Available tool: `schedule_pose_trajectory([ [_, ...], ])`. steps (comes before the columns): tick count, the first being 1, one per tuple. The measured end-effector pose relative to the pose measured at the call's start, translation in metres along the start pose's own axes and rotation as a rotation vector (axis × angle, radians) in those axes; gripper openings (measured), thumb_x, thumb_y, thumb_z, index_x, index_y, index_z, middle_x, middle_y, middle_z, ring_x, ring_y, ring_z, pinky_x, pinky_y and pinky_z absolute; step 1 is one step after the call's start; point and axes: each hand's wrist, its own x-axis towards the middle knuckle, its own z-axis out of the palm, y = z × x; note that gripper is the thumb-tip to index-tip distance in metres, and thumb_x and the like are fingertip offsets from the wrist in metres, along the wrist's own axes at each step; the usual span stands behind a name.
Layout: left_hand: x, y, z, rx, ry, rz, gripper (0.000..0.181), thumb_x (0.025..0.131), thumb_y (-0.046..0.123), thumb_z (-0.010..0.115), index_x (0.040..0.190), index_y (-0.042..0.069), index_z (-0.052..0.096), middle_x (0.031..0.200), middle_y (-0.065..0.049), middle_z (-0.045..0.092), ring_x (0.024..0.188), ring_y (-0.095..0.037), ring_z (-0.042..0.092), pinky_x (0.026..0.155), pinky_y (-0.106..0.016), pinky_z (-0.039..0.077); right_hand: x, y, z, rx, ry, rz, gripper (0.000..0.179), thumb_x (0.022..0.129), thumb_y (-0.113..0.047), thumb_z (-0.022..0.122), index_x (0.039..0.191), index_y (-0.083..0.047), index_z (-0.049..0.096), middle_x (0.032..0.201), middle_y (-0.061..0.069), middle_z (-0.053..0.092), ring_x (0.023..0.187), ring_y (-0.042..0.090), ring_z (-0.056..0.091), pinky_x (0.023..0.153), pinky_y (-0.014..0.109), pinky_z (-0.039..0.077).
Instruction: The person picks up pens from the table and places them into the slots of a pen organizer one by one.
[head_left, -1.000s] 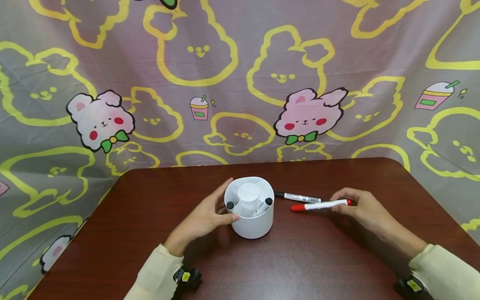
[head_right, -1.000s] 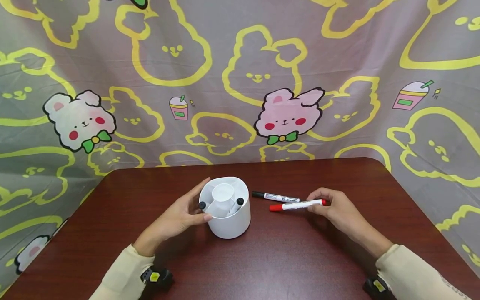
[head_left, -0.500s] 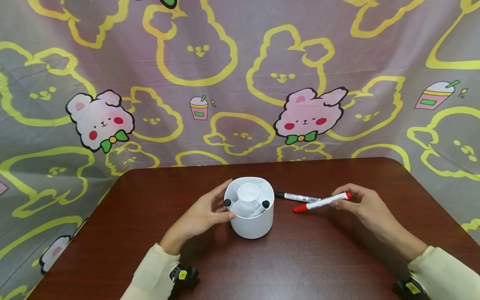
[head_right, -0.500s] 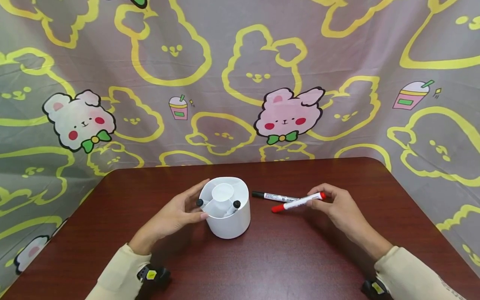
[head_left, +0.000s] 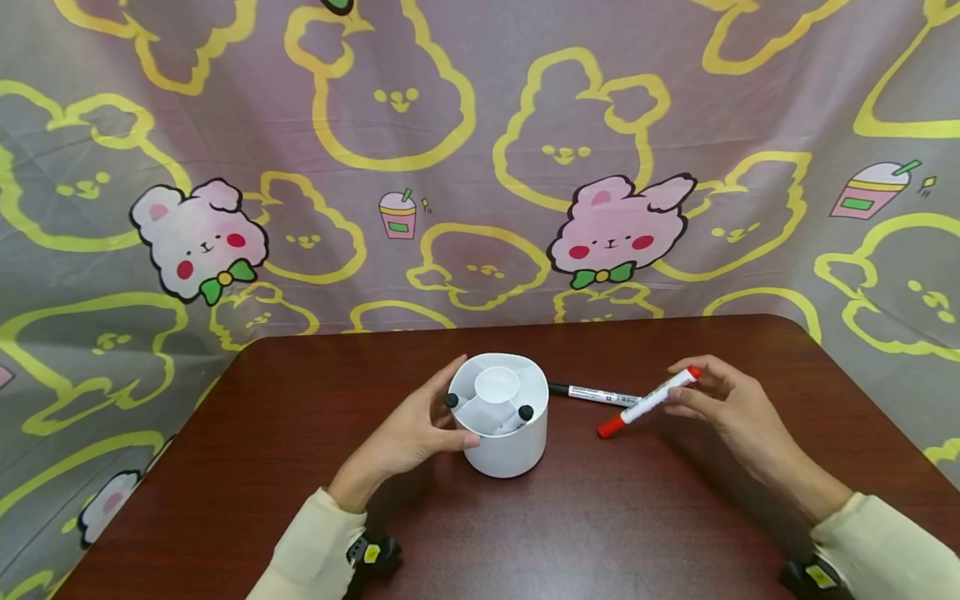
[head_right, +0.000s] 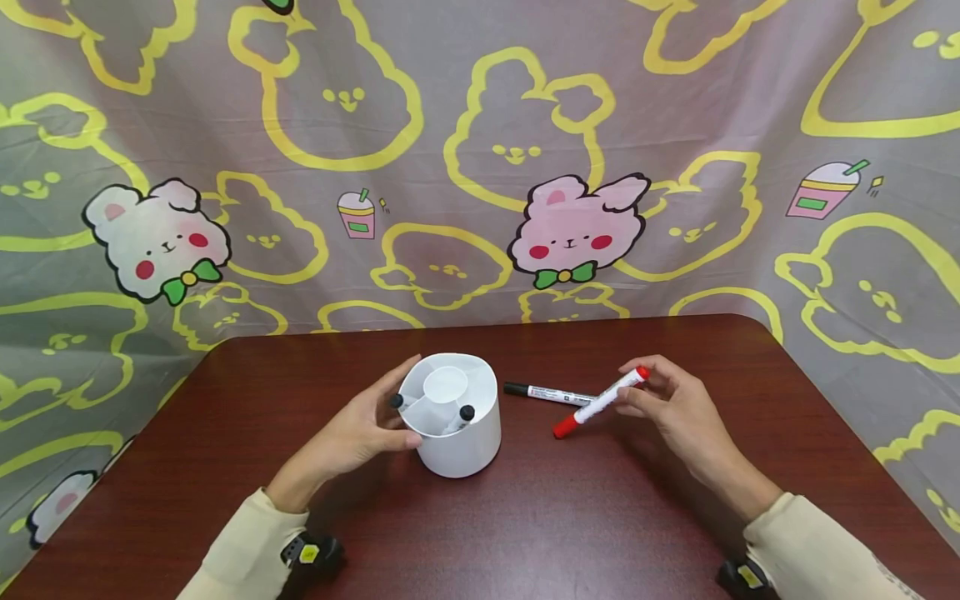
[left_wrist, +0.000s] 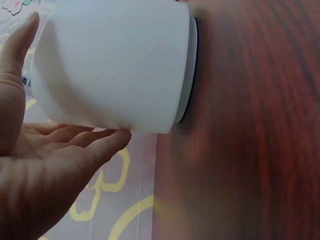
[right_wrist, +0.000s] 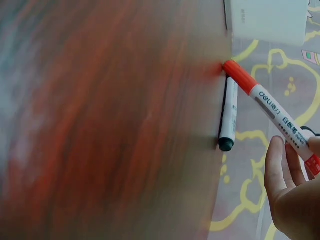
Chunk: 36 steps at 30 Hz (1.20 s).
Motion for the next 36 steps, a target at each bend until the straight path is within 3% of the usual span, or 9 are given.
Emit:
schedule_pose_trajectory([
  [4,0.001,-0.003,0.005,0.005,0.022,-0.009,0.123,0.081,0.012,0.091,0.17,0.015,0.006,0.161,-0.024,0.037,0.131,-0.035,0.056,0.096,-0.024,0.054,0.001,-0.006,0.004,0.002,0.012,0.019,0.025,0.096,0.005,0.07,0.118,-0.008,0.068,0.098,0.0,0.075,0.087,0.012,0.075,0.079,0.036,0.063],
  [10,0.002,-0.005,0.011,0.017,0.072,-0.033,0.126,0.079,0.012,0.093,0.169,0.019,0.005,0.16,-0.022,0.038,0.134,-0.035,0.055,0.098,-0.024,0.053,0.004,-0.017,0.009,-0.008,0.016,0.031,0.026,0.099,-0.001,0.07,0.124,-0.008,0.064,0.101,-0.003,0.076,0.088,0.013,0.076,0.08,0.033,0.063],
  [20,0.004,-0.007,0.017,0.055,0.107,0.008,0.125,0.078,0.012,0.094,0.168,0.011,0.007,0.155,-0.018,0.048,0.136,-0.03,0.053,0.109,-0.029,0.044,0.009,-0.028,0.015,0.128,0.03,-0.005,0.033,0.1,0.004,0.066,0.13,-0.008,0.06,0.105,0.002,0.076,0.089,0.015,0.076,0.077,0.036,0.064],
  [27,0.003,-0.008,0.016,0.065,0.104,0.006,0.117,0.081,0.016,0.092,0.167,0.009,0.013,0.155,-0.02,0.047,0.132,-0.03,0.056,0.103,-0.027,0.048,0.015,-0.036,0.021,0.203,0.045,-0.039,0.036,0.1,0.007,0.064,0.132,-0.008,0.057,0.105,0.004,0.077,0.09,0.016,0.077,0.076,0.038,0.064],
  [36,0.002,-0.005,0.007,0.11,0.063,0.009,0.103,0.086,0.013,0.088,0.165,0.012,0.022,0.156,-0.017,0.048,0.132,-0.033,0.057,0.106,-0.041,0.051,0.018,-0.049,0.031,0.229,0.042,-0.083,0.037,0.099,0.007,0.064,0.133,-0.005,0.053,0.106,0.005,0.078,0.095,0.017,0.079,0.077,0.038,0.064],
])
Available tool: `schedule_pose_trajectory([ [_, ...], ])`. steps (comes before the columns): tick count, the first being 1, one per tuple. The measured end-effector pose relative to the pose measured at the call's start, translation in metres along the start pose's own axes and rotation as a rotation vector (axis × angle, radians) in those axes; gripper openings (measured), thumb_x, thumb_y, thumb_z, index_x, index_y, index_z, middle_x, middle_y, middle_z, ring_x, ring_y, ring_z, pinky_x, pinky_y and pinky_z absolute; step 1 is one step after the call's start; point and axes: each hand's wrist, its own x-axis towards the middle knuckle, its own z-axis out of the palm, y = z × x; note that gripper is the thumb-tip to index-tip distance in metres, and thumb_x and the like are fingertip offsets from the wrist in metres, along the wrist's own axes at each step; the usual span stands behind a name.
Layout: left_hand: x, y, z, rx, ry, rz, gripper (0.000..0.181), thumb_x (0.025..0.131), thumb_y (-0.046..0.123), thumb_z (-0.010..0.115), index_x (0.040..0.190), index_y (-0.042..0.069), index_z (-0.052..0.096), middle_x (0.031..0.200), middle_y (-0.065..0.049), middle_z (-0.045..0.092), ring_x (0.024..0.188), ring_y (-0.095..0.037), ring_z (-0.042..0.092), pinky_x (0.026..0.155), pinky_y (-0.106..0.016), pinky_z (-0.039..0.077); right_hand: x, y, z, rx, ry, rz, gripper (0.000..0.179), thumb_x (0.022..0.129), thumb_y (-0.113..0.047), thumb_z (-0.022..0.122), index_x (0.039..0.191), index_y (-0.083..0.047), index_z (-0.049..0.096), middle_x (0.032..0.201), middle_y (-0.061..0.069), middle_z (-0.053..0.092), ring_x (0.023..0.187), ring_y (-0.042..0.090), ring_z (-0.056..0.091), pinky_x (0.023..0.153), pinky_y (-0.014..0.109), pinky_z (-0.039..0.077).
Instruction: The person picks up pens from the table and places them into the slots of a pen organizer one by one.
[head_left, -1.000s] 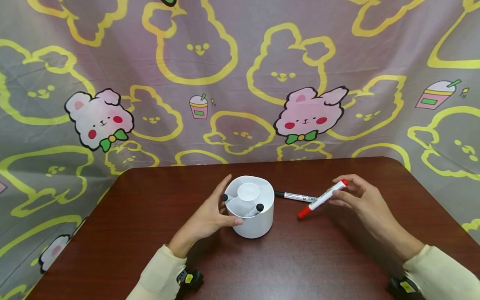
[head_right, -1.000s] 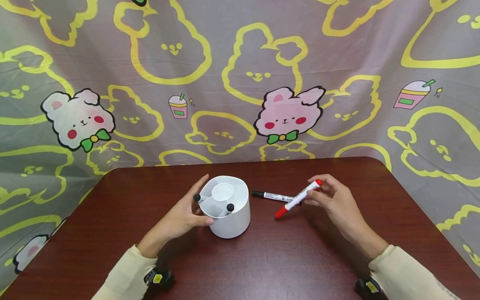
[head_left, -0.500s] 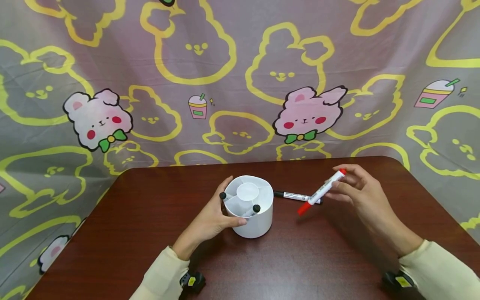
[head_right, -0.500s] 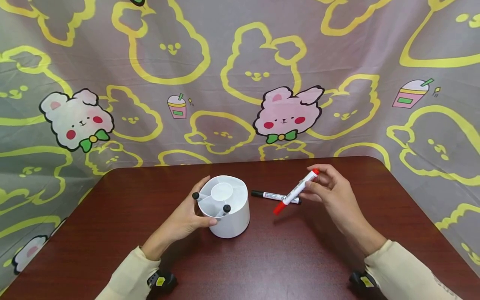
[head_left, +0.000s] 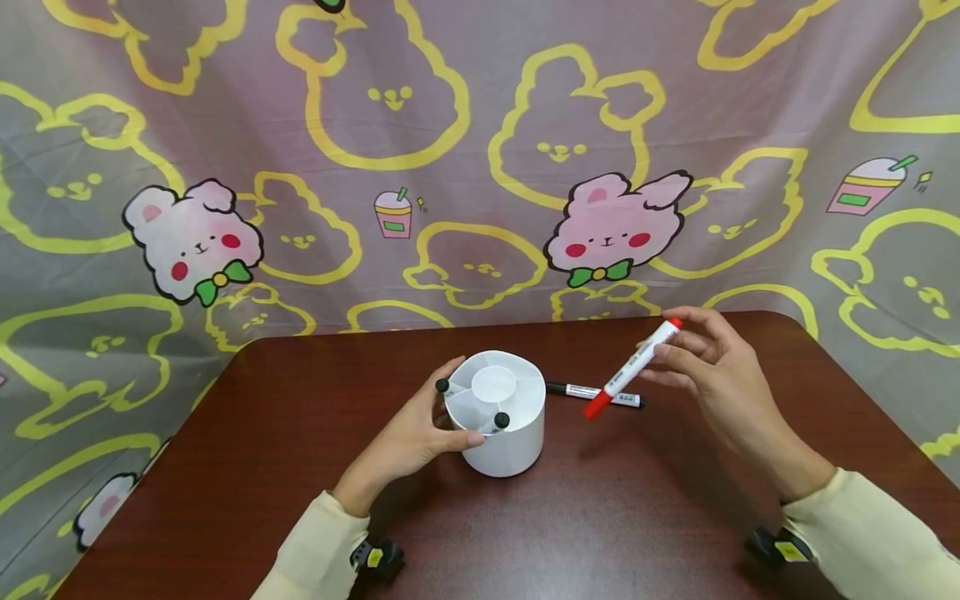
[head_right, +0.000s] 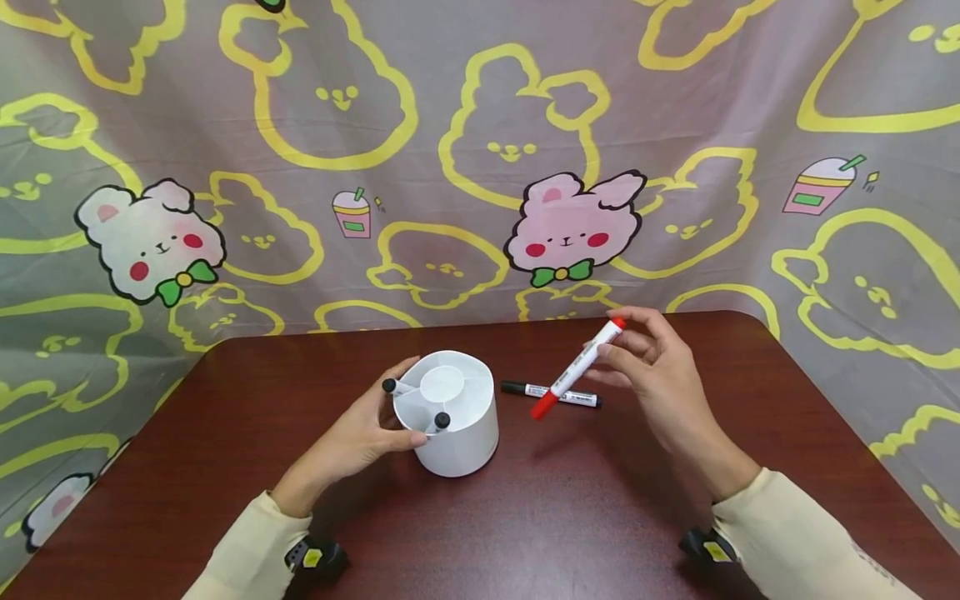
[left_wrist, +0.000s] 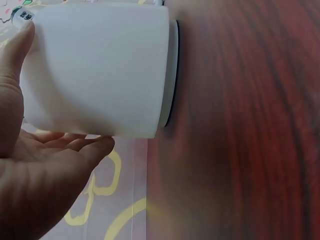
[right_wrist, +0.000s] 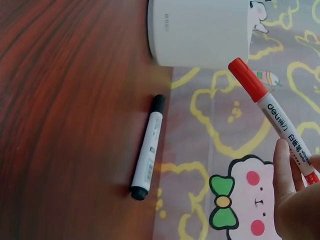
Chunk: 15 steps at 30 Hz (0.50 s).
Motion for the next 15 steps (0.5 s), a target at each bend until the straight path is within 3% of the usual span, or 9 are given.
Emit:
schedule_pose_trajectory([
  [6,-0.001,0.001,-0.005,-0.004,-0.038,0.027,0.095,0.088,0.012,0.086,0.164,0.013,0.028,0.154,-0.017,0.05,0.133,-0.032,0.056,0.106,-0.038,0.052,0.001,-0.003,0.01,0.022,-0.013,-0.033,0.035,0.1,0.01,0.061,0.13,-0.007,0.055,0.106,0.005,0.078,0.094,0.017,0.078,0.077,0.037,0.064],
  [12,-0.002,0.004,-0.011,-0.001,-0.056,-0.006,0.096,0.088,0.012,0.086,0.165,0.014,0.028,0.157,-0.014,0.049,0.142,-0.032,0.052,0.108,-0.031,0.05,0.004,-0.003,0.022,0.033,-0.025,-0.061,0.033,0.1,0.01,0.06,0.13,-0.004,0.054,0.105,0.006,0.078,0.094,0.016,0.078,0.078,0.037,0.064],
  [15,-0.002,0.004,-0.014,-0.011,-0.069,-0.021,0.096,0.088,0.01,0.085,0.165,0.013,0.028,0.16,-0.013,0.046,0.146,-0.033,0.048,0.112,-0.033,0.049,0.006,-0.004,0.028,0.034,-0.019,-0.062,0.032,0.1,0.01,0.06,0.128,-0.005,0.054,0.105,0.005,0.079,0.092,0.016,0.077,0.079,0.037,0.064],
])
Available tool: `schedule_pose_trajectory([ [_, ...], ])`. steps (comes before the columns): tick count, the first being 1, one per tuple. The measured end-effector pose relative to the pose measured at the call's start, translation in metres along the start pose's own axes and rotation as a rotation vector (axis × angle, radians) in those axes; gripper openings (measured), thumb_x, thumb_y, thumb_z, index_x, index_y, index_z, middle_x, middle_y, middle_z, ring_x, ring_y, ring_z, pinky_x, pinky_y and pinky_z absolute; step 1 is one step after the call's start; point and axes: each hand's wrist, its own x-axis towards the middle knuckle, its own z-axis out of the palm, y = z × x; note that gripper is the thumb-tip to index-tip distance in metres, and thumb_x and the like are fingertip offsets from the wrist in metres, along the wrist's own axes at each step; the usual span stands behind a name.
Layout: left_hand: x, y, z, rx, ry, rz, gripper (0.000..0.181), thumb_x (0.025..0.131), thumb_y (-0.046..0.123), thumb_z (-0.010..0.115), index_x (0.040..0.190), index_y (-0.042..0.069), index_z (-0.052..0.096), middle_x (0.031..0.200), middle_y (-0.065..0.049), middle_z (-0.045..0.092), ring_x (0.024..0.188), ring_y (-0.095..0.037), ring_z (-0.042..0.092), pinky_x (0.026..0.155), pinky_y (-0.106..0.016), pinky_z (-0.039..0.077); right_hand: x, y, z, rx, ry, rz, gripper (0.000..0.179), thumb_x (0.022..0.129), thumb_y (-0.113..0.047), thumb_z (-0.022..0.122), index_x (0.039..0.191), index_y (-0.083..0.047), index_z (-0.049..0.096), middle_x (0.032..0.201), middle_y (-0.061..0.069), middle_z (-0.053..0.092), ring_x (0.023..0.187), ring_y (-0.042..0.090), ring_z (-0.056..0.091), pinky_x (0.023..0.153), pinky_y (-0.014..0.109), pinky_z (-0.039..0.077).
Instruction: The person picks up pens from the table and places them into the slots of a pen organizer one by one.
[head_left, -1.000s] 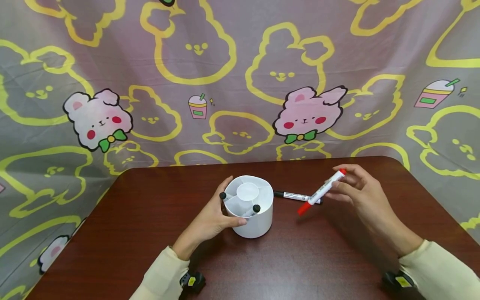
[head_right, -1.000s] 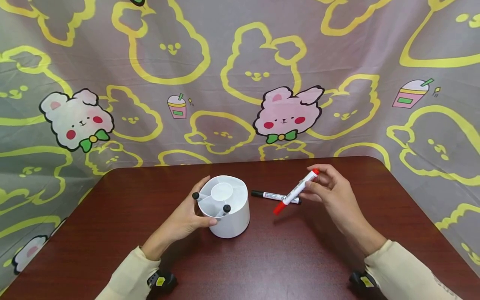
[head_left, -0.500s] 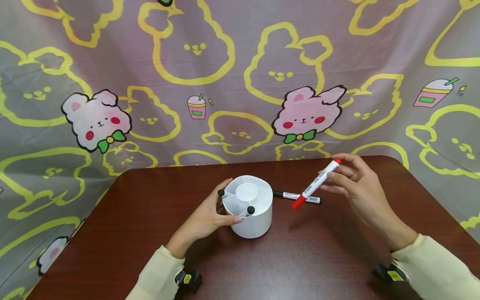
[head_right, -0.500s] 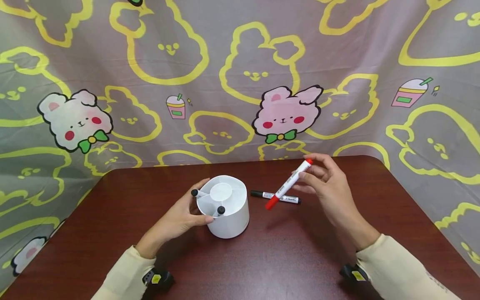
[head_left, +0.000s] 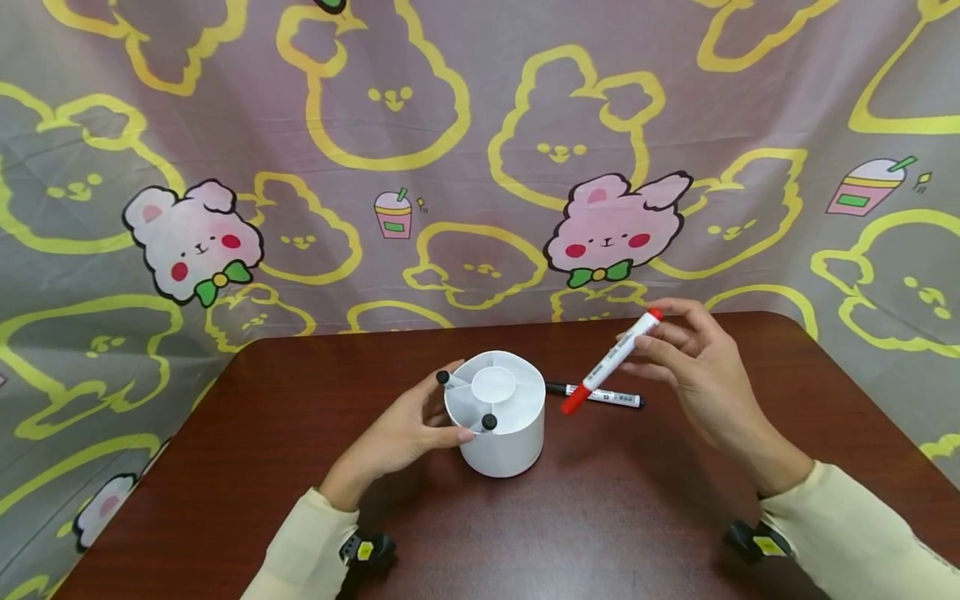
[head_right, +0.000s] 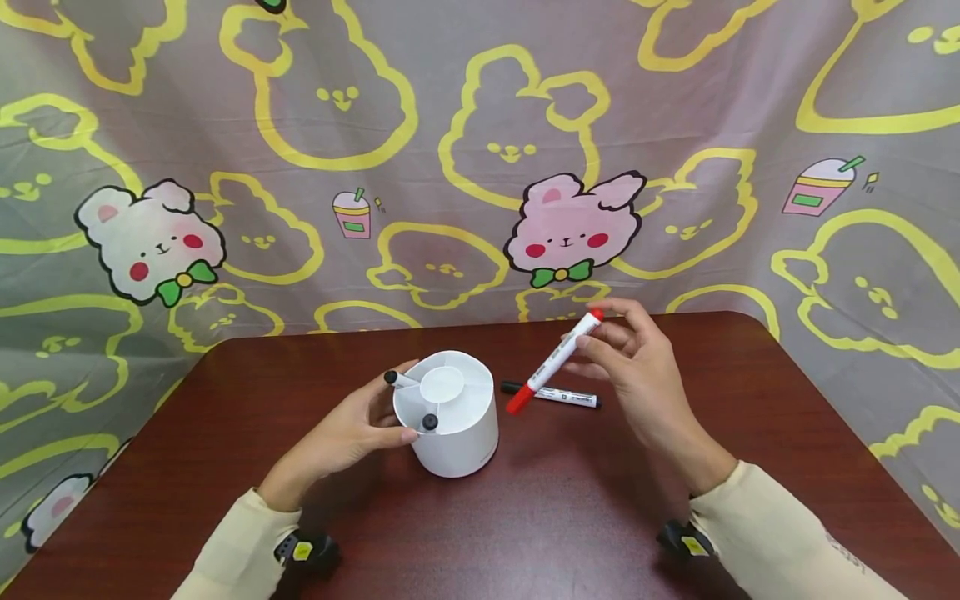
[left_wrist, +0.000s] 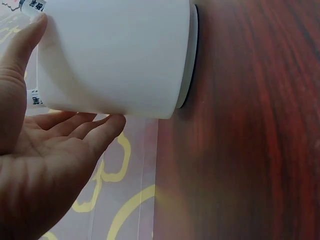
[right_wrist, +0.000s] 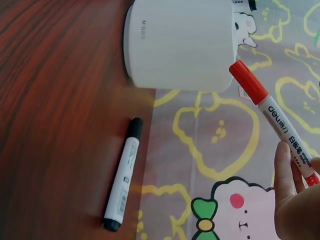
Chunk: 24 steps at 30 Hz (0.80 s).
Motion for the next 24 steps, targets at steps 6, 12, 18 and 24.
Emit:
schedule_pose_trajectory([
  [6,-0.001,-0.001,-0.004,-0.038,-0.018,-0.019,0.096,0.089,0.01,0.084,0.166,0.013,0.027,0.164,-0.012,0.041,0.15,-0.036,0.044,0.116,-0.039,0.045,0.003,0.0,0.013,0.004,0.011,0.011,0.03,0.101,0.006,0.061,0.127,-0.008,0.054,0.107,0.003,0.079,0.092,0.016,0.077,0.08,0.036,0.064],
  [12,0.001,-0.002,0.0,-0.056,-0.024,0.031,0.1,0.088,0.008,0.085,0.166,0.008,0.023,0.163,-0.019,0.041,0.147,-0.038,0.046,0.109,-0.029,0.049,0.005,0.004,0.023,0.012,0.013,0.024,0.028,0.101,0.004,0.063,0.126,-0.008,0.055,0.106,0.003,0.078,0.092,0.016,0.077,0.081,0.037,0.064],
  [18,0.003,-0.003,0.008,-0.062,0.021,0.029,0.11,0.083,0.011,0.089,0.167,0.006,0.017,0.156,-0.022,0.047,0.139,-0.035,0.052,0.107,-0.032,0.051,0.007,0.008,0.031,-0.016,0.002,0.026,0.026,0.101,0.003,0.063,0.126,-0.005,0.055,0.106,0.009,0.078,0.094,0.018,0.077,0.083,0.04,0.064],
  [24,0.003,-0.002,0.014,-0.017,0.071,0.015,0.114,0.082,0.013,0.091,0.167,0.007,0.016,0.157,-0.019,0.046,0.141,-0.036,0.048,0.113,-0.045,0.047,0.006,0.012,0.038,-0.05,-0.009,0.061,0.025,0.102,-0.001,0.065,0.125,-0.003,0.058,0.106,0.007,0.076,0.093,0.018,0.078,0.081,0.042,0.064],
])
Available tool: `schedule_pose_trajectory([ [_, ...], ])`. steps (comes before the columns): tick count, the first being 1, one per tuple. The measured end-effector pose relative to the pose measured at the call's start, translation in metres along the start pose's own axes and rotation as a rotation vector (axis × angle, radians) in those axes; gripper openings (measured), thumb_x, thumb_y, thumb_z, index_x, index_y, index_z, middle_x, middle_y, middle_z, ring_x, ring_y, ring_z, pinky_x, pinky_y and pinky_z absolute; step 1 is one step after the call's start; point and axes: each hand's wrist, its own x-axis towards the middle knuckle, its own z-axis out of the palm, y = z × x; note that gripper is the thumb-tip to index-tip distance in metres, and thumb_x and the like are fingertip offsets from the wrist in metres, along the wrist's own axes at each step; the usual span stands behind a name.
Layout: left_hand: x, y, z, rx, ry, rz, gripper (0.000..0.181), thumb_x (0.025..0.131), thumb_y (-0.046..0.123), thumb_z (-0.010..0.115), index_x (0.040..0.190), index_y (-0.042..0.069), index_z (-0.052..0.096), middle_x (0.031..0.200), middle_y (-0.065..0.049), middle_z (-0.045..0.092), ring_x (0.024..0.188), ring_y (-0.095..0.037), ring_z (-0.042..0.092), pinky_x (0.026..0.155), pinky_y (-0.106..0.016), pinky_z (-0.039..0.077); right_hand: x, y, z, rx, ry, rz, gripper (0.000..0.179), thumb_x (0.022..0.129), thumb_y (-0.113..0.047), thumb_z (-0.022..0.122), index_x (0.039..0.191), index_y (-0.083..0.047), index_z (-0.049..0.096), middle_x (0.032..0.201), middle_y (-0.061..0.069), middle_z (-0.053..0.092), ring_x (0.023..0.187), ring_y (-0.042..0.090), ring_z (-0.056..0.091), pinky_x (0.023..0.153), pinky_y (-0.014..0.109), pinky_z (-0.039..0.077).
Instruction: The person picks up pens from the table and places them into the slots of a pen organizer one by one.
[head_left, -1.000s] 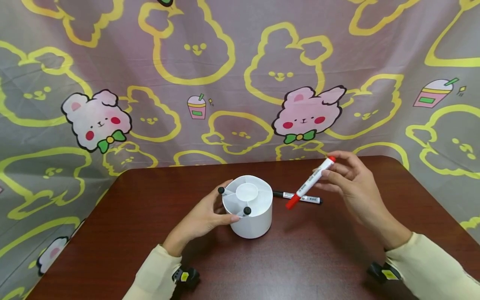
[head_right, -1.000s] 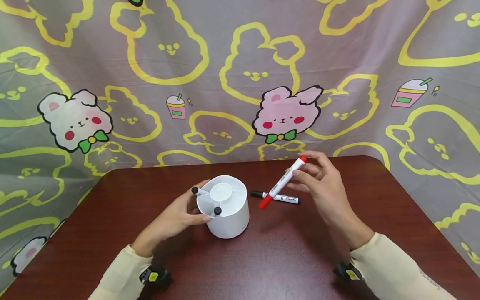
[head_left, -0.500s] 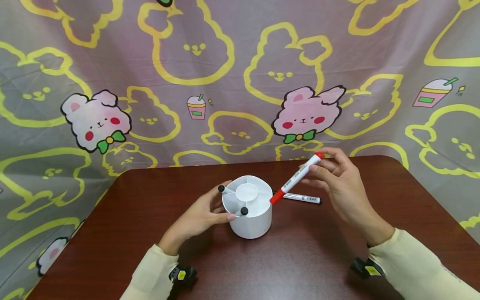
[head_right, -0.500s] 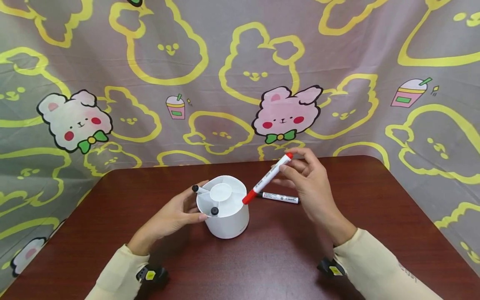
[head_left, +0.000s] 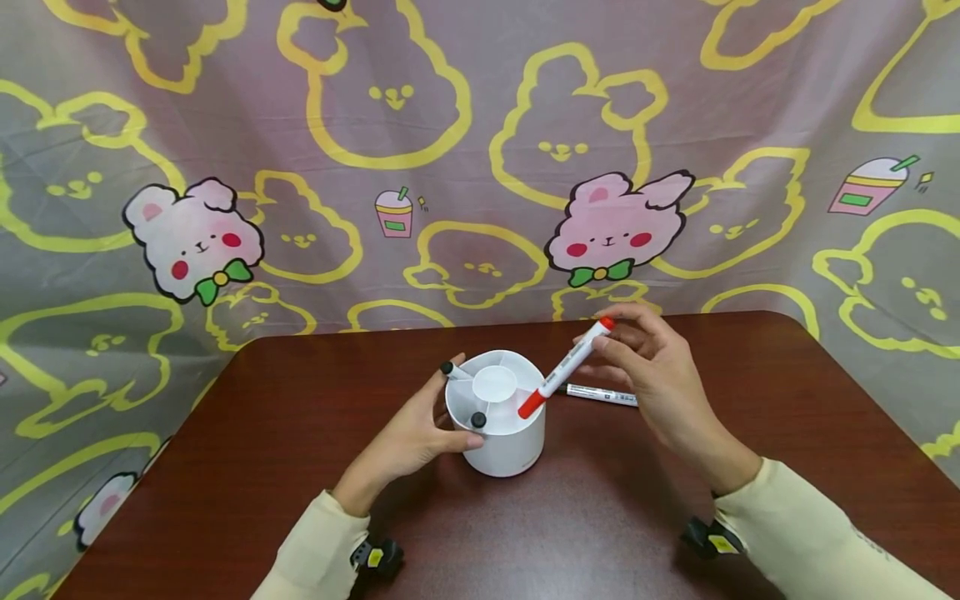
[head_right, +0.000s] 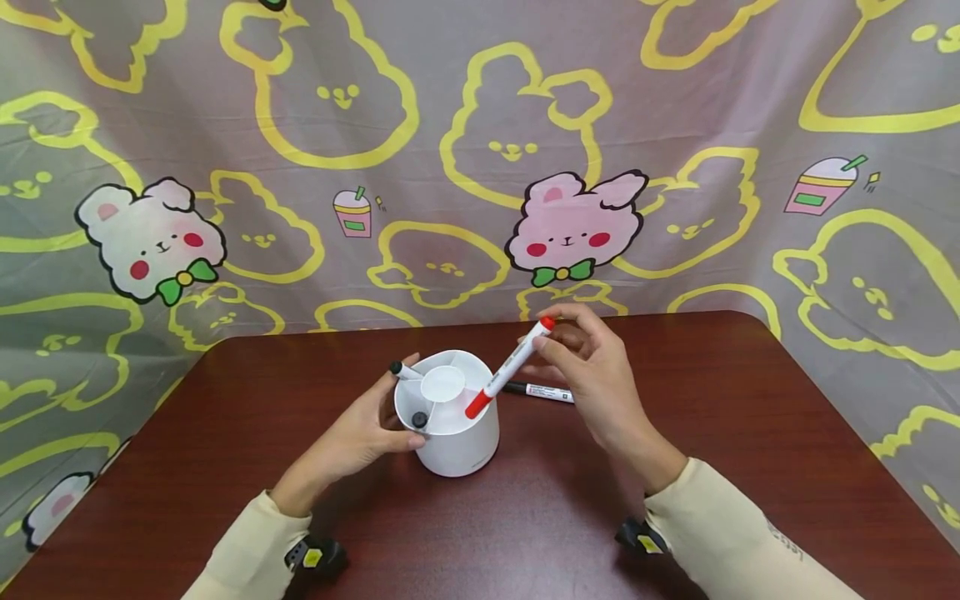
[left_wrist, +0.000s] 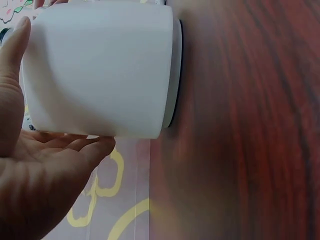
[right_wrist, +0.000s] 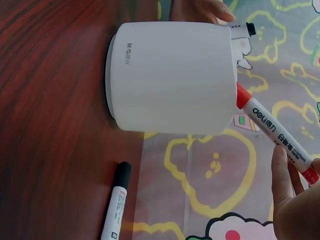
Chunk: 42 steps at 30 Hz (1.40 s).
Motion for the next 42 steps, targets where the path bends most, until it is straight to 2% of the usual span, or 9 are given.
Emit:
schedule_pose_trajectory([
  [2,0.0,0.0,0.002,0.017,0.016,-0.006,0.115,0.081,0.013,0.091,0.168,0.008,0.015,0.158,-0.018,0.046,0.141,-0.034,0.047,0.114,-0.046,0.045,-0.001,0.001,0.002,-0.018,-0.009,0.015,0.024,0.101,-0.002,0.066,0.125,-0.004,0.059,0.106,0.006,0.076,0.092,0.018,0.078,0.082,0.043,0.064],
  [9,0.001,-0.002,0.008,0.03,0.046,-0.017,0.119,0.081,0.01,0.09,0.169,0.011,0.01,0.153,-0.019,0.05,0.133,-0.03,0.053,0.107,-0.029,0.046,-0.004,0.007,0.009,-0.093,-0.039,0.025,0.019,0.1,-0.001,0.067,0.117,-0.009,0.067,0.106,0.006,0.078,0.091,0.015,0.077,0.084,0.039,0.063],
  [12,0.001,-0.003,0.01,0.039,0.062,-0.022,0.12,0.08,0.01,0.091,0.169,0.012,0.01,0.151,-0.018,0.052,0.133,-0.028,0.053,0.111,-0.032,0.043,-0.004,0.009,0.013,-0.101,-0.058,0.013,0.02,0.1,0.002,0.066,0.116,-0.01,0.067,0.106,0.004,0.078,0.091,0.013,0.077,0.083,0.036,0.064],
  [18,0.003,-0.004,0.012,0.072,0.083,-0.03,0.121,0.079,0.015,0.093,0.169,0.014,0.012,0.152,-0.015,0.052,0.135,-0.028,0.052,0.119,-0.047,0.036,-0.005,0.014,0.017,-0.138,-0.085,-0.012,0.025,0.096,0.006,0.069,0.115,-0.01,0.068,0.105,0.0,0.077,0.089,0.011,0.074,0.082,0.034,0.064],
  [23,0.003,-0.002,0.013,0.099,0.098,-0.028,0.124,0.078,0.019,0.094,0.169,0.013,0.01,0.158,-0.016,0.046,0.14,-0.03,0.048,0.124,-0.05,0.027,-0.006,0.018,0.02,-0.274,-0.089,-0.026,0.024,0.093,0.006,0.072,0.117,0.003,0.067,0.105,0.002,0.076,0.089,0.011,0.071,0.081,0.028,0.063],
  [25,0.003,-0.002,0.014,0.099,0.103,-0.029,0.125,0.077,0.018,0.094,0.169,0.013,0.009,0.158,-0.016,0.045,0.141,-0.03,0.048,0.125,-0.05,0.026,-0.007,0.019,0.021,-0.346,-0.084,-0.029,0.025,0.092,0.005,0.074,0.117,0.004,0.067,0.105,0.001,0.075,0.089,0.011,0.069,0.079,0.025,0.061],
  [30,0.003,-0.002,0.016,0.091,0.106,-0.032,0.123,0.078,0.017,0.094,0.168,0.015,0.011,0.155,-0.015,0.048,0.137,-0.029,0.051,0.122,-0.048,0.03,-0.009,0.02,0.024,-0.408,-0.092,-0.022,0.026,0.09,0.003,0.077,0.114,0.003,0.068,0.102,-0.005,0.073,0.091,0.012,0.07,0.08,0.025,0.058],
  [37,0.003,-0.003,0.016,0.095,0.1,-0.021,0.114,0.081,0.019,0.092,0.167,0.016,0.017,0.152,-0.013,0.052,0.135,-0.029,0.053,0.118,-0.048,0.036,-0.01,0.024,0.029,-0.442,-0.132,-0.029,0.023,0.089,0.002,0.078,0.11,-0.001,0.069,0.103,0.011,0.072,0.089,0.015,0.068,0.081,0.028,0.057],
  [42,0.002,-0.003,0.014,0.119,0.098,-0.02,0.112,0.082,0.021,0.092,0.167,0.015,0.019,0.154,-0.013,0.051,0.136,-0.028,0.053,0.12,-0.05,0.033,-0.01,0.027,0.031,-0.431,-0.155,-0.02,0.021,0.089,0.005,0.075,0.109,-0.002,0.07,0.103,0.014,0.071,0.089,0.015,0.069,0.081,0.027,0.058],
])
